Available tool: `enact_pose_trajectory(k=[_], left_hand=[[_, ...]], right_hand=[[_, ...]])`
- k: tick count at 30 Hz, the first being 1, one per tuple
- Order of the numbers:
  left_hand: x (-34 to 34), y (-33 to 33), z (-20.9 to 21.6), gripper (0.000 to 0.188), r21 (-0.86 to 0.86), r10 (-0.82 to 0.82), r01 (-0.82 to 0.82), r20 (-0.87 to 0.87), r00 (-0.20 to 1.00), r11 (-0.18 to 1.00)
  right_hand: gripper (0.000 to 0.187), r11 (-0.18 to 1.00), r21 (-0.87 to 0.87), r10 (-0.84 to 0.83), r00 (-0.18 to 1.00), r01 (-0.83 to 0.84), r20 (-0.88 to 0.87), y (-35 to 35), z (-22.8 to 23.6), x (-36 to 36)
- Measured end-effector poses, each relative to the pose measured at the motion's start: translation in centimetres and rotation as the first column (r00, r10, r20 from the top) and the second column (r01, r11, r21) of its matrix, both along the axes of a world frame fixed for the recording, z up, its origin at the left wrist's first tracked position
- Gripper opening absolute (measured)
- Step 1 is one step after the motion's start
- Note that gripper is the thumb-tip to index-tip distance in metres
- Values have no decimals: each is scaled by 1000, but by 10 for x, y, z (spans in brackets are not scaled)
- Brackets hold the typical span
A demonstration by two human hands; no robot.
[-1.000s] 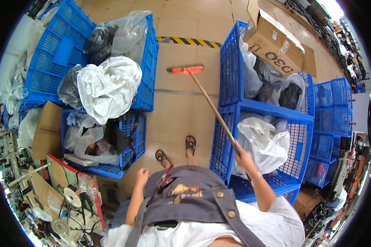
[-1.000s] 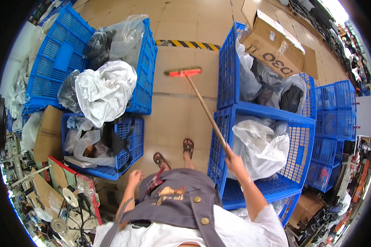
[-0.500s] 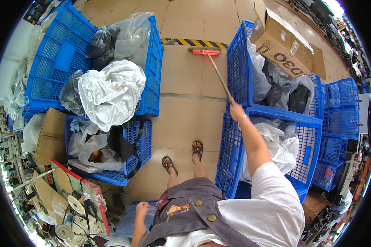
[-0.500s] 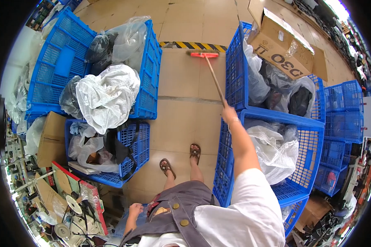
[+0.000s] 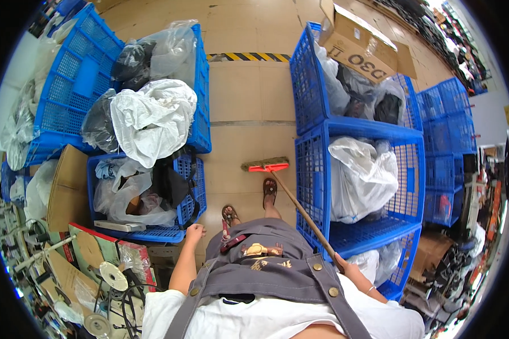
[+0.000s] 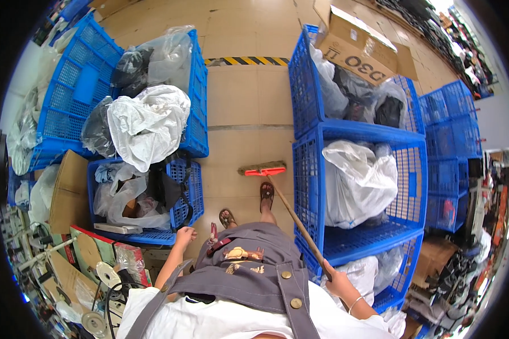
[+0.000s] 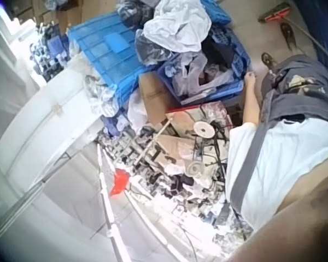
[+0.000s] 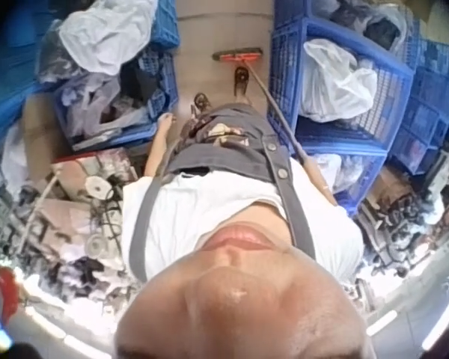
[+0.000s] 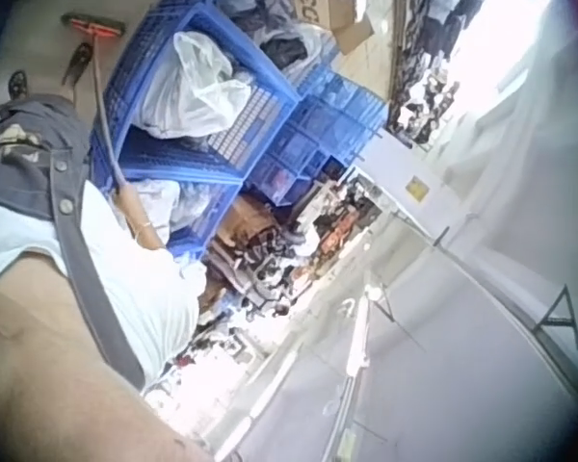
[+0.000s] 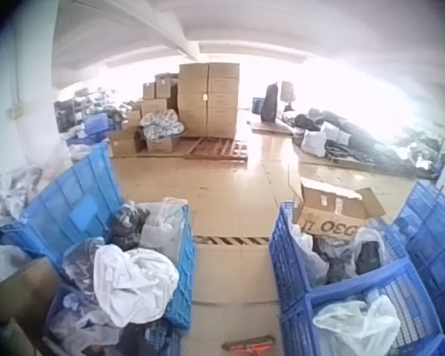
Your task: Sweeping the floor with a broom and moving items in a workshop.
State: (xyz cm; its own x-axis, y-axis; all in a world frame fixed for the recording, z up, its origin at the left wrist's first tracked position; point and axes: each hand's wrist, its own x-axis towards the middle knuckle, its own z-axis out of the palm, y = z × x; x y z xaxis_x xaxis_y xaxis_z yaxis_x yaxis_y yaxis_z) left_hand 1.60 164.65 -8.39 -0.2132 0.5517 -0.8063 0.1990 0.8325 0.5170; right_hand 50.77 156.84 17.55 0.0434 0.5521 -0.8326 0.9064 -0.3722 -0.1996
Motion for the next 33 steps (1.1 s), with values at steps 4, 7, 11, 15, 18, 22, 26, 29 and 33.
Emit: enact_pose_trajectory(k=[4, 7, 11, 15, 18, 22, 26, 29, 33], left_hand=[[4, -5, 10, 18, 33, 42, -45, 61, 997, 998], [-1, -40, 2, 17, -14, 131, -130, 74, 989, 991], [3, -79, 20, 18, -210, 147, -140, 19, 989, 968], [12, -105, 38, 17, -195, 284, -287, -41, 958, 938], [11, -117, 43, 18, -175, 273, -275, -39, 961, 945], [-2, -116, 25, 18, -174, 212, -210, -6, 977, 962], [-13, -88, 2, 16, -160, 105, -92, 76, 992, 983], [-22, -64, -16, 15, -117, -13, 22, 78, 997, 993], [-23, -52, -31, 16, -97, -83, 93, 105, 991, 991]], right_hand=[[67, 958, 244, -119, 982, 152, -145, 10, -5, 1], [63, 941, 333, -29, 994, 63, -105, 101, -52, 1], [55, 673, 738, 133, 989, -47, -58, 242, -178, 23], [53, 904, 325, -265, 961, 276, -81, 349, -184, -2], [55, 891, 258, -355, 927, 375, -122, 327, -190, -8], [56, 924, 339, -152, 984, 176, -96, 202, -186, 4], [58, 954, 240, -158, 982, 178, -100, 50, -122, -12], [60, 921, 90, -356, 912, 379, -205, -48, -63, -41], [58, 943, 244, -169, 956, 228, -239, -155, -19, -45]])
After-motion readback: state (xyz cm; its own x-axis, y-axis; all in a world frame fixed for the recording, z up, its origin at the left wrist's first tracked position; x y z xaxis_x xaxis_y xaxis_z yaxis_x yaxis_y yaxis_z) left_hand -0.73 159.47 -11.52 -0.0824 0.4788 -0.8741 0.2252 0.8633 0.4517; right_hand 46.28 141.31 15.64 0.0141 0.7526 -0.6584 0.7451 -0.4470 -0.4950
